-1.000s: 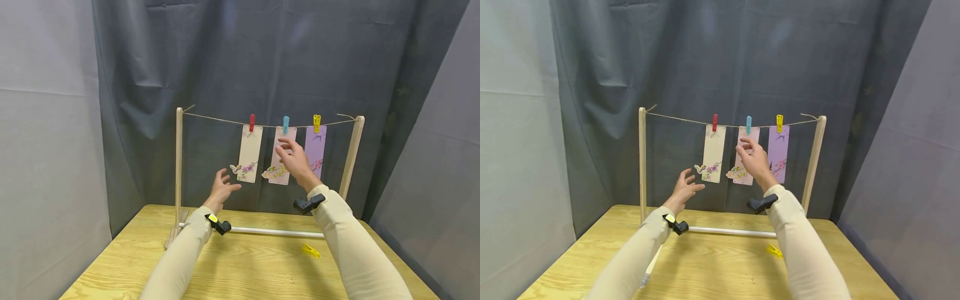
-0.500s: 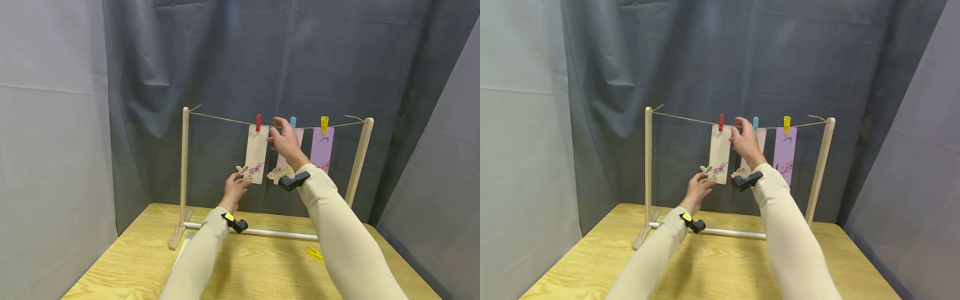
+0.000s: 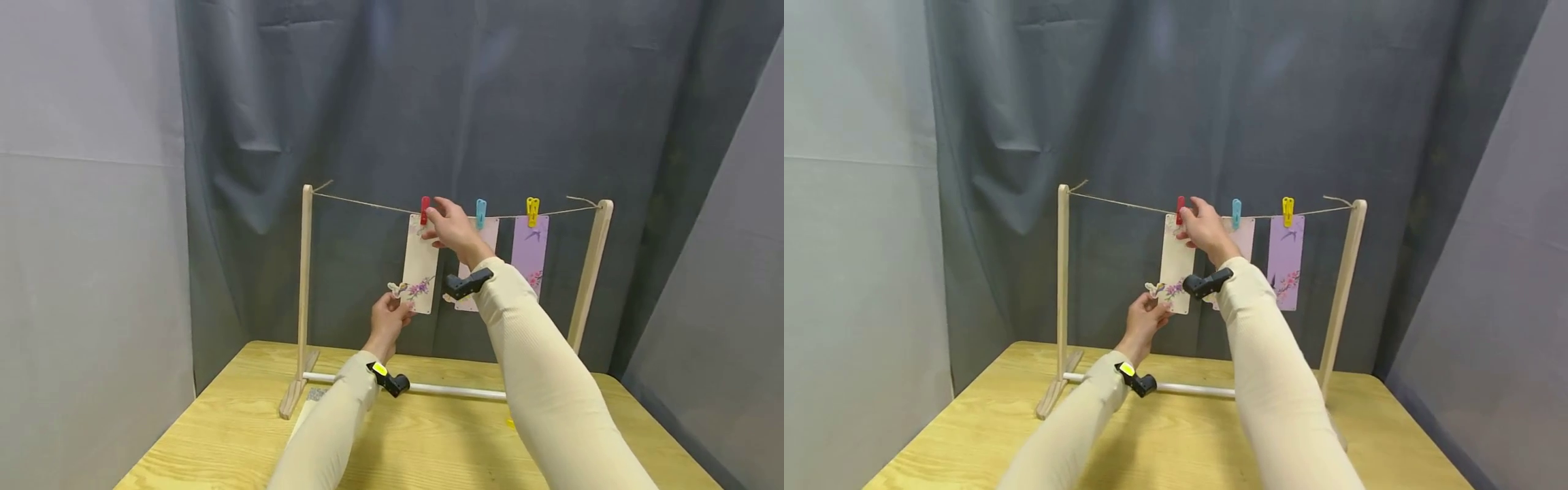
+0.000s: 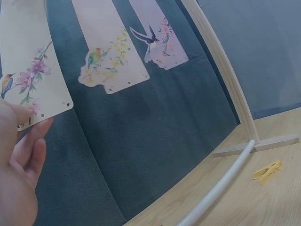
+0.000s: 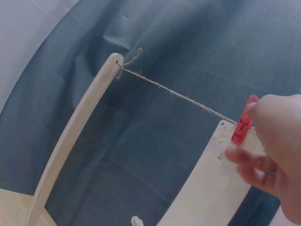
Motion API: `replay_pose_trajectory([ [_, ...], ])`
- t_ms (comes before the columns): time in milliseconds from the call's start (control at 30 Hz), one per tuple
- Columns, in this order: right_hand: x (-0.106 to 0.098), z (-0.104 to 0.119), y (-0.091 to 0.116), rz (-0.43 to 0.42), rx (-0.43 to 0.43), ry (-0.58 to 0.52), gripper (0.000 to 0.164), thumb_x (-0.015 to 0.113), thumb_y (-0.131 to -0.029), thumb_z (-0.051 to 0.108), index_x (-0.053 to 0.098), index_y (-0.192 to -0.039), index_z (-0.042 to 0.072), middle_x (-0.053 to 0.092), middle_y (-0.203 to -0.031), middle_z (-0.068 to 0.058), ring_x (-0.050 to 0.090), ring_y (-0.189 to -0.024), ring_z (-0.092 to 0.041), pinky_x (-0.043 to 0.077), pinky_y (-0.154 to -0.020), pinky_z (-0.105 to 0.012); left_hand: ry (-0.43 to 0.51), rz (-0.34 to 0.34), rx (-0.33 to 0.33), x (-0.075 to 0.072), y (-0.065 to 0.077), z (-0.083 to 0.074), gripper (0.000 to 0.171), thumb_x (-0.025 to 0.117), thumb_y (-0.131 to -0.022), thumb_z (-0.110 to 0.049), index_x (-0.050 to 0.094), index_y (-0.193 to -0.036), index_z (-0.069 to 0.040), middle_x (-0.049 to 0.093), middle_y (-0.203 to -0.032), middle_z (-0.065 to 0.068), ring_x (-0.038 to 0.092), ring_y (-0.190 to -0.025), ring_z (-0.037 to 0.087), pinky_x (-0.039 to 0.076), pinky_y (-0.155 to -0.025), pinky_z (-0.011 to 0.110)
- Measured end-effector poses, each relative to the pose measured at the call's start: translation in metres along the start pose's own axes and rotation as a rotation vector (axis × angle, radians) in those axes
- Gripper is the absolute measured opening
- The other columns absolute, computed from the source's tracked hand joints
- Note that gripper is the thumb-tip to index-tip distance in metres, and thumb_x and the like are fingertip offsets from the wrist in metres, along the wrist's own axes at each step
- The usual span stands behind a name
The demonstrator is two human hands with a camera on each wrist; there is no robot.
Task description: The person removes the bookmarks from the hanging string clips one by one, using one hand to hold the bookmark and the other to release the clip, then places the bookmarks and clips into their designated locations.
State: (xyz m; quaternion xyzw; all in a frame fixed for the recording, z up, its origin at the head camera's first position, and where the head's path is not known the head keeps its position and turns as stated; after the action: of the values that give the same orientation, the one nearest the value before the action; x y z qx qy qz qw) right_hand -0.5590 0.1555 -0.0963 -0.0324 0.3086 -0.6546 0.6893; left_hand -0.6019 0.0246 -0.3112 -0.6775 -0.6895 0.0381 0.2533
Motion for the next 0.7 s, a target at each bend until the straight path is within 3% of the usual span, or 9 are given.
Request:
replay_pose_trajectory([
  [100,-0.004,0.002,-0.002,-0.041,-0.011,-0.010,0.059,0.044,-0.113,0.033,0.026,-0.164,0.010,0.048,-0.145,-0.016,0.068,-0.097,-0.027,0.051,-0.083,-0.038,0.027,0.009,0.005,0.004,0.002,0.001,0.009,0.070,-0.097,0.000,0.063,-0.101,-0.002,0.071,-0.092,0.008,0.073,-0.079,0.019,0.053,-0.064,0.023],
  [300,-0.003,0.005,-0.007,-0.031,-0.028,0.035,0.049,0.042,-0.113,0.033,0.041,-0.155,0.009,0.054,-0.127,-0.016,0.067,-0.080,-0.018,0.049,-0.074,-0.034,0.021,0.012,0.004,0.004,0.003,0.003,0.010,0.071,-0.096,0.000,0.064,-0.104,-0.001,0.074,-0.099,0.010,0.073,-0.079,0.018,0.055,-0.067,0.026],
  [533,-0.006,0.002,-0.007,-0.052,-0.040,0.019,0.043,0.040,-0.114,0.027,0.042,-0.150,0.004,0.055,-0.113,-0.015,0.064,-0.073,-0.014,0.045,-0.066,-0.029,0.024,0.033,0.015,0.004,0.001,0.008,0.011,0.071,-0.095,0.001,0.063,-0.101,-0.002,0.074,-0.098,0.008,0.072,-0.079,0.018,0.054,-0.067,0.027],
  [700,-0.012,0.004,-0.007,-0.113,-0.090,0.066,0.042,0.042,-0.114,0.025,0.043,-0.149,0.002,0.059,-0.095,-0.016,0.060,-0.062,-0.011,0.046,-0.057,-0.025,0.040,0.046,0.021,0.007,0.001,0.005,0.011,0.071,-0.095,0.000,0.062,-0.101,-0.001,0.074,-0.098,0.010,0.072,-0.080,0.019,0.053,-0.066,0.025],
])
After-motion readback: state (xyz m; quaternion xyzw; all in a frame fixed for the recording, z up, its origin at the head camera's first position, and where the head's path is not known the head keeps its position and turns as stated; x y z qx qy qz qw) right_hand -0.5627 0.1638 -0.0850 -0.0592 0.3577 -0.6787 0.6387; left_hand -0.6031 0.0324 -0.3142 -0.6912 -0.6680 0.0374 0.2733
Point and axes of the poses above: each hand's wrist, its own y-axis away from the middle knuckle, its own x-axis out of the palm, z = x × y, the point moved 10 cm from there along -y, towards the middle knuckle
